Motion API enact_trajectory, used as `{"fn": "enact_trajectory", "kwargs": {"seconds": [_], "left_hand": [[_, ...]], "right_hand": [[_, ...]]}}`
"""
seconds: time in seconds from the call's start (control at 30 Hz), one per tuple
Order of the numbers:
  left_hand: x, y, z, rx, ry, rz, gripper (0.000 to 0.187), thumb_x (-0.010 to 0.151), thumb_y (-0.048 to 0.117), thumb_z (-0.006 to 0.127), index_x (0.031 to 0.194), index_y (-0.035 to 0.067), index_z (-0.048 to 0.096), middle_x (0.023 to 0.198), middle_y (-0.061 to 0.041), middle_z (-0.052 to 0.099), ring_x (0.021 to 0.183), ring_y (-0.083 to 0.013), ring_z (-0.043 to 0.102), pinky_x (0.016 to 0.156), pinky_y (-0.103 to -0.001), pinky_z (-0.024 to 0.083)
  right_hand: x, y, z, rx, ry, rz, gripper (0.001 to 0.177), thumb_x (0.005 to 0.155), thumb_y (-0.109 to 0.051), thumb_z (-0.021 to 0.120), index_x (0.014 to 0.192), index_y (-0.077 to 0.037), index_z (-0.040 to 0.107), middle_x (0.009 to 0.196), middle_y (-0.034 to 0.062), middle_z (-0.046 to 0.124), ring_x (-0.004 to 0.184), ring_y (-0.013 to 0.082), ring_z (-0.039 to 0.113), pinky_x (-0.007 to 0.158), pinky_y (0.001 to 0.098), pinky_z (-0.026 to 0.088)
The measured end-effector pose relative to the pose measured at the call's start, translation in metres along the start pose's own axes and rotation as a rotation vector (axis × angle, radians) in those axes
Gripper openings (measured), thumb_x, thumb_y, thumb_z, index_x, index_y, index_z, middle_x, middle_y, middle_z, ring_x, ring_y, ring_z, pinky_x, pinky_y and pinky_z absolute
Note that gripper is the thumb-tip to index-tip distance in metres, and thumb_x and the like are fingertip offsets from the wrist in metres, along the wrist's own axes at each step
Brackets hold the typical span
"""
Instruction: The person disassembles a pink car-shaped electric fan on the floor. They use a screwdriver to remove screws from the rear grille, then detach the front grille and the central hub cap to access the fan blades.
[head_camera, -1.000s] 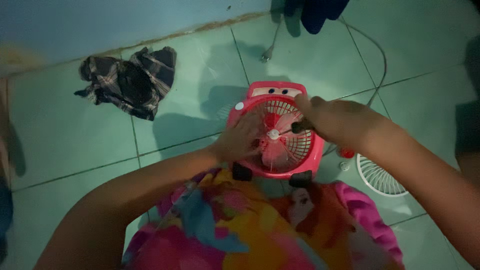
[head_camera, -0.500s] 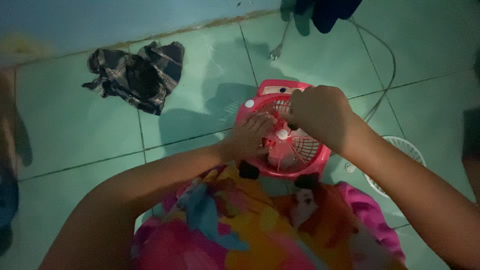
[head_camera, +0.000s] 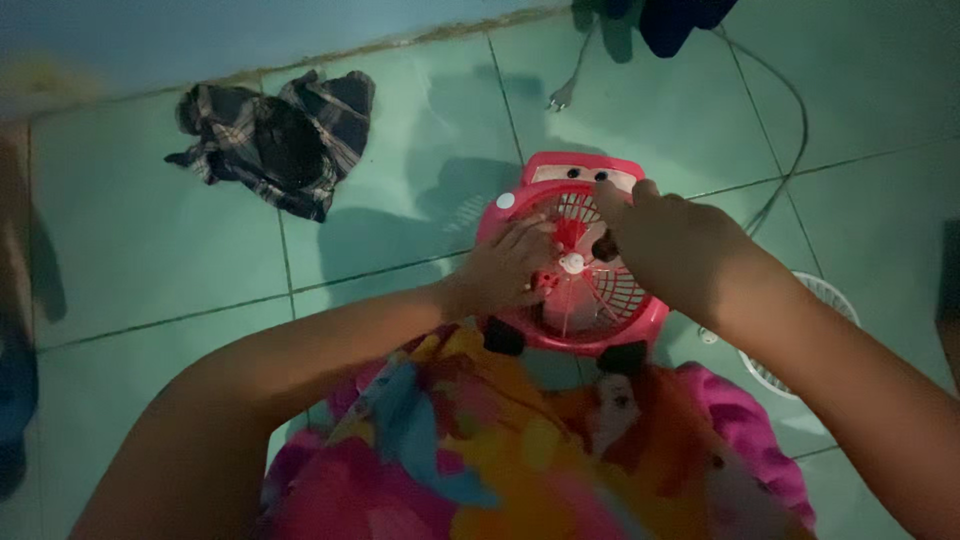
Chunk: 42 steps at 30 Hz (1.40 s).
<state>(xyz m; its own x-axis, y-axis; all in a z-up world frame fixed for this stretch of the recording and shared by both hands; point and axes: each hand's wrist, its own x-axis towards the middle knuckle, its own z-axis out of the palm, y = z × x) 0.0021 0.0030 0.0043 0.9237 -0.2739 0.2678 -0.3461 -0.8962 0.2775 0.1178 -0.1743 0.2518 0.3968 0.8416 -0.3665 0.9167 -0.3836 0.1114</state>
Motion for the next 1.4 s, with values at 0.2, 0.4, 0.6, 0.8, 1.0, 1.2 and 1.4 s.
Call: {"fn": "enact_trajectory", "kwargs": {"seconds": [0.2,0.4,0.6,0.8,1.0,1.2,1.4], "left_hand": [[-0.001,-0.006,0.014,0.024,-0.015,-0.022,0.078,0.095,0.053,0.064,0.152,0.004,0.045,0.156,-0.025,0.041,0.152,-0.0418,0.032,0.125,-0.056,0.028],[0.0,-0.008,0.017,0.002,-0.05,-0.041,0.076,0.093,0.054,0.063,0.152,0.009,0.046,0.159,-0.024,0.038,0.15,-0.0419,0.031,0.116,-0.057,0.03],[0.001,-0.008,0.022,0.115,-0.055,-0.021,0.081,0.091,0.055,0.063,0.151,0.006,0.041,0.162,-0.022,0.036,0.154,-0.0393,0.027,0.122,-0.055,0.027],[-0.001,-0.007,0.014,0.006,-0.166,-0.101,0.087,0.097,0.059,0.057,0.157,-0.002,0.038,0.162,-0.023,0.031,0.152,-0.0389,0.025,0.119,-0.059,0.025],[-0.007,-0.001,-0.001,0.086,0.046,-0.017,0.074,0.091,0.055,0.064,0.149,0.012,0.048,0.163,-0.022,0.033,0.152,-0.0407,0.027,0.119,-0.056,0.027],[-0.006,0.006,0.001,0.0,-0.034,-0.093,0.08,0.093,0.049,0.069,0.153,0.001,0.045,0.158,-0.02,0.039,0.153,-0.0385,0.028,0.124,-0.052,0.027],[-0.003,0.006,0.004,0.026,-0.008,-0.069,0.08,0.092,0.052,0.068,0.148,-0.001,0.045,0.154,-0.022,0.042,0.149,-0.0414,0.032,0.119,-0.055,0.03]], "right_hand": [[0.01,-0.002,-0.009,0.033,-0.048,0.012,0.058,0.096,-0.036,0.061,0.142,-0.005,0.043,0.103,0.0176,0.071,0.084,0.0313,0.075,0.065,0.0414,0.061],[0.026,0.008,-0.006,-0.073,-0.132,0.113,0.049,0.097,-0.054,0.061,0.111,-0.007,0.068,0.086,0.0118,0.076,0.086,0.028,0.076,0.072,0.0405,0.06],[0.033,0.018,-0.001,-0.066,-0.15,0.191,0.061,0.098,-0.061,0.057,0.107,-0.002,0.068,0.081,0.0154,0.075,0.077,0.0295,0.077,0.068,0.0414,0.062],[0.016,0.028,-0.012,0.058,-0.351,0.158,0.065,0.095,-0.054,0.063,0.126,0.0,0.042,0.086,0.0186,0.076,0.075,0.0319,0.075,0.066,0.0418,0.058],[0.002,0.038,-0.006,0.117,-0.103,-0.122,0.041,0.098,-0.036,0.059,0.117,-0.002,0.047,0.087,0.0148,0.071,0.073,0.0282,0.073,0.06,0.0409,0.061],[-0.003,0.04,0.011,0.116,0.213,-0.255,0.038,0.092,-0.039,0.065,0.106,-0.004,0.06,0.084,0.0141,0.071,0.068,0.0349,0.071,0.058,0.0455,0.056],[0.012,0.026,0.001,-0.073,-0.021,0.039,0.052,0.097,-0.06,0.06,0.098,-0.008,0.07,0.069,0.011,0.071,0.068,0.0298,0.074,0.061,0.0405,0.059]]}}
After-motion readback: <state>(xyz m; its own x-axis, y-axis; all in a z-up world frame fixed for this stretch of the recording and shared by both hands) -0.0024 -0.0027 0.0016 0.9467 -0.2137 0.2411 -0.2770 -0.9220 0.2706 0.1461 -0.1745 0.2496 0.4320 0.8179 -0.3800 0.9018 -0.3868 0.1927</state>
